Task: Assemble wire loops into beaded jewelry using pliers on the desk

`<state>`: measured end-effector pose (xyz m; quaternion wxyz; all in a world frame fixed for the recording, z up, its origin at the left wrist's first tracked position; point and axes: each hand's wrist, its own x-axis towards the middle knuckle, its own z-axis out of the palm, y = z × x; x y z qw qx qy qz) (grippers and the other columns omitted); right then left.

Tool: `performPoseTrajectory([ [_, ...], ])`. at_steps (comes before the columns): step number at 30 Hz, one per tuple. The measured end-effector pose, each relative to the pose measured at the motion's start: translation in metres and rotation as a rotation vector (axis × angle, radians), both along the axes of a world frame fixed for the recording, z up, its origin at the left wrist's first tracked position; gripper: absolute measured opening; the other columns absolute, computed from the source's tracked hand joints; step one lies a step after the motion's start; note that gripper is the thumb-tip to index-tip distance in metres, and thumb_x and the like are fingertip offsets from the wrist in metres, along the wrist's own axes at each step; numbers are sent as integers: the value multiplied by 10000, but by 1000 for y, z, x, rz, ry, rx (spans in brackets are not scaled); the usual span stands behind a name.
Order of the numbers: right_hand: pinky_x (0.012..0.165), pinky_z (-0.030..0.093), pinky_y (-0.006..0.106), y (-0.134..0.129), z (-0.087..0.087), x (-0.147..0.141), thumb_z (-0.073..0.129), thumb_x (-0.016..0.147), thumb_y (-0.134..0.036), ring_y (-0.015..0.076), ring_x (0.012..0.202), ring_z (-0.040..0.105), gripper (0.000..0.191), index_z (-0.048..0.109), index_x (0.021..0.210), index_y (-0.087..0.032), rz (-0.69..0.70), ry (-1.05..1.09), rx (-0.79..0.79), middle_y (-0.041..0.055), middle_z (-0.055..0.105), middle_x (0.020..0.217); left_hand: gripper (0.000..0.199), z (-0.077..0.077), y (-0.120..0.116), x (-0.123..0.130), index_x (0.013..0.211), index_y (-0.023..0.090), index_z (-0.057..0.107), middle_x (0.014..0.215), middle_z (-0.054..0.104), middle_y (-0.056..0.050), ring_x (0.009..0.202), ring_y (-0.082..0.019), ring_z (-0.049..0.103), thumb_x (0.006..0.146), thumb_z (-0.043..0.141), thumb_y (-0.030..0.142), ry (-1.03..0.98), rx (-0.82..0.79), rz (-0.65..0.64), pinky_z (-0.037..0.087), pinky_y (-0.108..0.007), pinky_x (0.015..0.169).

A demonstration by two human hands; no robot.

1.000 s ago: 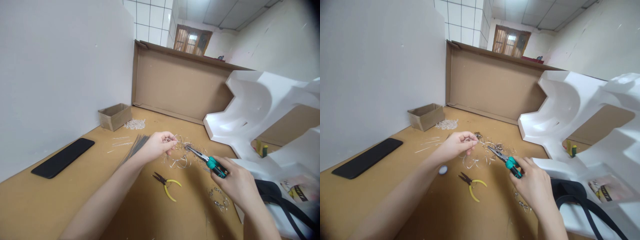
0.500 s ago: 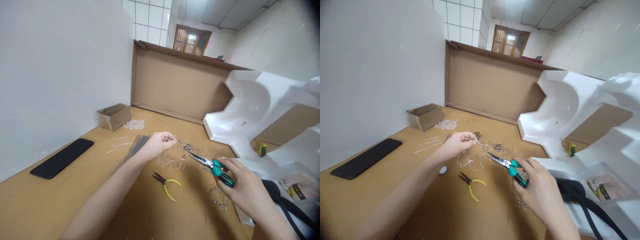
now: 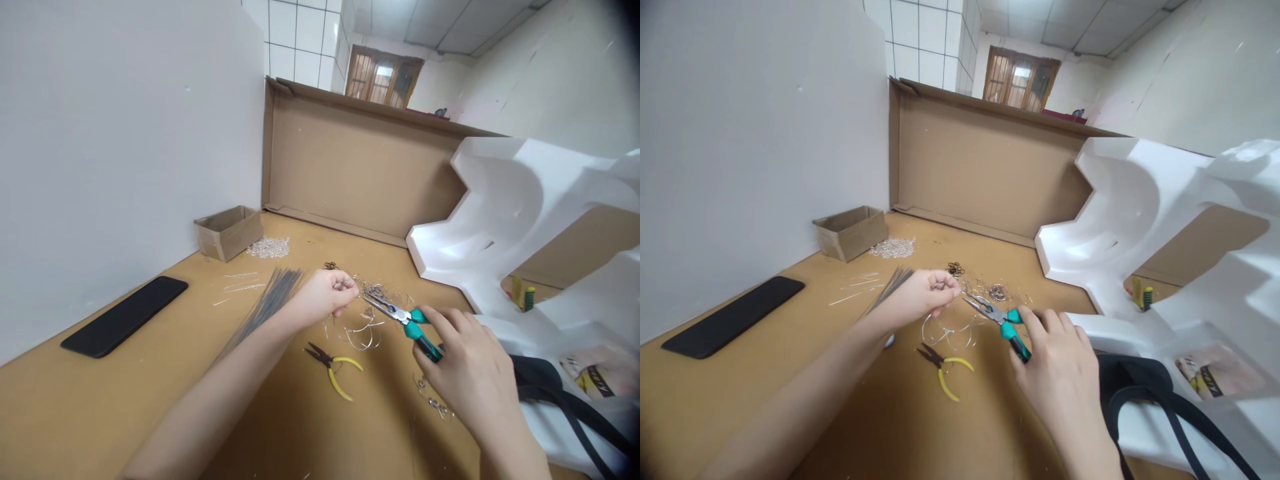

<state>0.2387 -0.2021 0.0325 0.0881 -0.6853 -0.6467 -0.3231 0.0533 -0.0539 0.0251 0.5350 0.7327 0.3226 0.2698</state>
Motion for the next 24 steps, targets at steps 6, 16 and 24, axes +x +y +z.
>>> performPoseTrajectory([
  [6,667,366,338,0,1,-7,557,740,-262,248,796,541,333,579,1067,-201,-33,-45,9,75,619,876,150,3,-6,3,753,166,542,438,464,60,414,-72,417,739,530,314,27,17,34,297,-197,456],
  [16,661,359,333,-1,1,-9,589,717,-248,244,800,541,350,586,1065,-205,-24,-37,11,60,620,891,140,6,-6,-2,764,165,554,455,476,58,418,-68,419,742,519,299,35,49,58,304,-195,459],
  [24,653,357,335,2,-1,-10,586,718,-257,244,793,539,346,586,1059,-201,-16,-43,35,60,616,884,135,9,-7,-3,765,157,544,448,457,55,421,-65,423,769,516,288,50,52,35,296,-194,464],
])
